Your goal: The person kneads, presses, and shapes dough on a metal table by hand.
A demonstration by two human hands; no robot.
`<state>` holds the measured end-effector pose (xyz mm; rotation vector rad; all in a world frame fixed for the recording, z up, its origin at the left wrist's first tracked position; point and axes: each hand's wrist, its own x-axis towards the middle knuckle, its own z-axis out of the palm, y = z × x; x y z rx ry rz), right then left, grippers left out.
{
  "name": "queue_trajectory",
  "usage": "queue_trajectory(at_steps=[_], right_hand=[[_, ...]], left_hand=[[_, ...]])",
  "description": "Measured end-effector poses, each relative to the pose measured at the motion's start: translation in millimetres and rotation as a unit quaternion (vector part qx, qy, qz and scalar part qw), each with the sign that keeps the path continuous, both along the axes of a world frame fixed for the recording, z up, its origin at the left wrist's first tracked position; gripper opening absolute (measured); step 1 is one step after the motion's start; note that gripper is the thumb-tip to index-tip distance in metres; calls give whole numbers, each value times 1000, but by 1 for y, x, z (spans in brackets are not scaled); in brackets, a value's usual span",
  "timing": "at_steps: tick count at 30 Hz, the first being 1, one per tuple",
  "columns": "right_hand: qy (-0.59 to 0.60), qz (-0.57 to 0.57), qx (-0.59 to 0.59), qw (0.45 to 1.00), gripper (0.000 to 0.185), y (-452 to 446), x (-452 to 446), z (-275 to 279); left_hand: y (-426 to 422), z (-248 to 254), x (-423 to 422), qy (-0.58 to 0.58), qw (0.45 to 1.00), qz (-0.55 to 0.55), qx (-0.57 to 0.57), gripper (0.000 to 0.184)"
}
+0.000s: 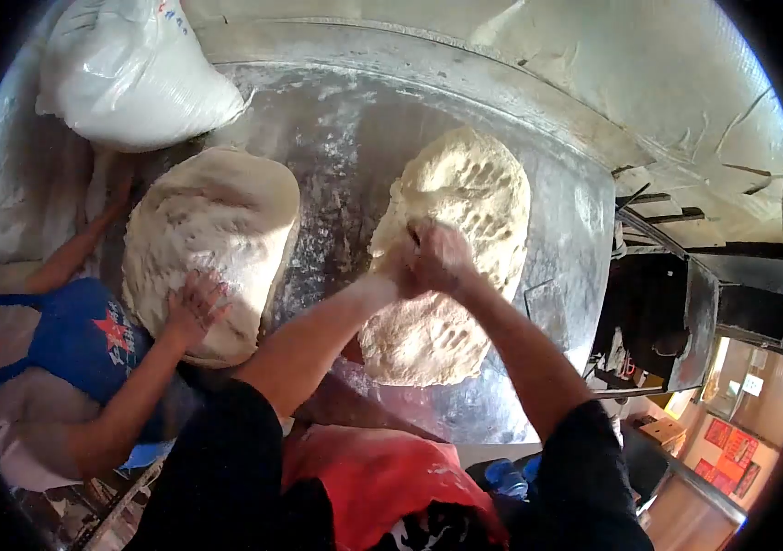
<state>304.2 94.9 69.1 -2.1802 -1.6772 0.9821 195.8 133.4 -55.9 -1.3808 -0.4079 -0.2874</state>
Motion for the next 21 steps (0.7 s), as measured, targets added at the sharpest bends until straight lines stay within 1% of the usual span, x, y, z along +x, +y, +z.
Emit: queue_trajectory(at_steps=[1, 2, 3, 4, 5, 6, 7, 8, 9, 10, 11, 12, 13, 14, 15, 16, 17, 18, 19, 20, 21], right_hand=[[-4, -25, 91, 996, 34, 14, 1, 26], [-14, -19, 161, 987, 33, 27, 8, 39], [-30, -34, 178, 983, 33, 35, 12, 24], [-47, -47, 199, 978, 32, 46, 18, 2], [-21, -51, 216, 975, 33, 51, 27, -22], [4, -54, 234, 971, 34, 54, 34, -42], [-16, -37, 255, 966, 34, 60, 39, -58], [-5, -38, 244, 969, 34, 62, 37, -74], [-54, -6, 274, 960, 34, 60, 34, -86], [-115, 30, 322, 939, 34, 69, 39, -94], [-91, 21, 308, 947, 34, 72, 40, -97], [-94, 13, 316, 944, 34, 74, 39, -88], [-63, -27, 330, 941, 28, 73, 33, -77], [-34, -65, 343, 937, 22, 71, 34, -68], [50, -98, 272, 956, 27, 73, 42, -64], [105, -141, 145, 974, 33, 77, 53, -38], [102, -172, 154, 968, 33, 69, 64, -19], [98, -201, 161, 961, 34, 62, 79, -6], [103, -210, 193, 953, 31, 51, 98, 11], [107, -220, 221, 944, 29, 36, 115, 17], [48, -244, 225, 942, 27, 21, 126, 5]], left_hand=[[20, -1, 10, 94, 940, 122, 303, 44], [26, -4, 17, 138, 871, 180, 436, 43], [31, -8, 23, 180, 776, 219, 563, 41], [33, -8, 28, 290, 598, 194, 721, 40], [37, -11, 32, 377, 377, 155, 832, 39], [41, -29, 30, 366, 188, 158, 898, 39], [44, -45, 28, 339, -56, 123, 931, 39], [49, -57, 26, 320, -253, 73, 910, 39], [39, -87, 16, 355, -90, 130, 922, 42], [54, -75, 18, 324, -185, 115, 921, 43], [65, -59, 21, 269, -283, 78, 917, 45], [70, -40, 25, 197, -365, 26, 910, 46], [75, -17, 30, 106, -413, -46, 903, 47], [81, 2, 38, 16, -440, -109, 891, 48], [87, 21, 49, -66, -447, -154, 879, 50], [93, 30, 63, -92, -421, -157, 888, 51], [92, 26, 73, -48, -379, -79, 921, 54], [82, 21, 86, -26, -352, -42, 935, 55], [73, 14, 98, -8, -323, -4, 946, 56], [55, 15, 121, 37, -317, 72, 945, 48], [40, 17, 147, 86, -307, 147, 936, 41]])
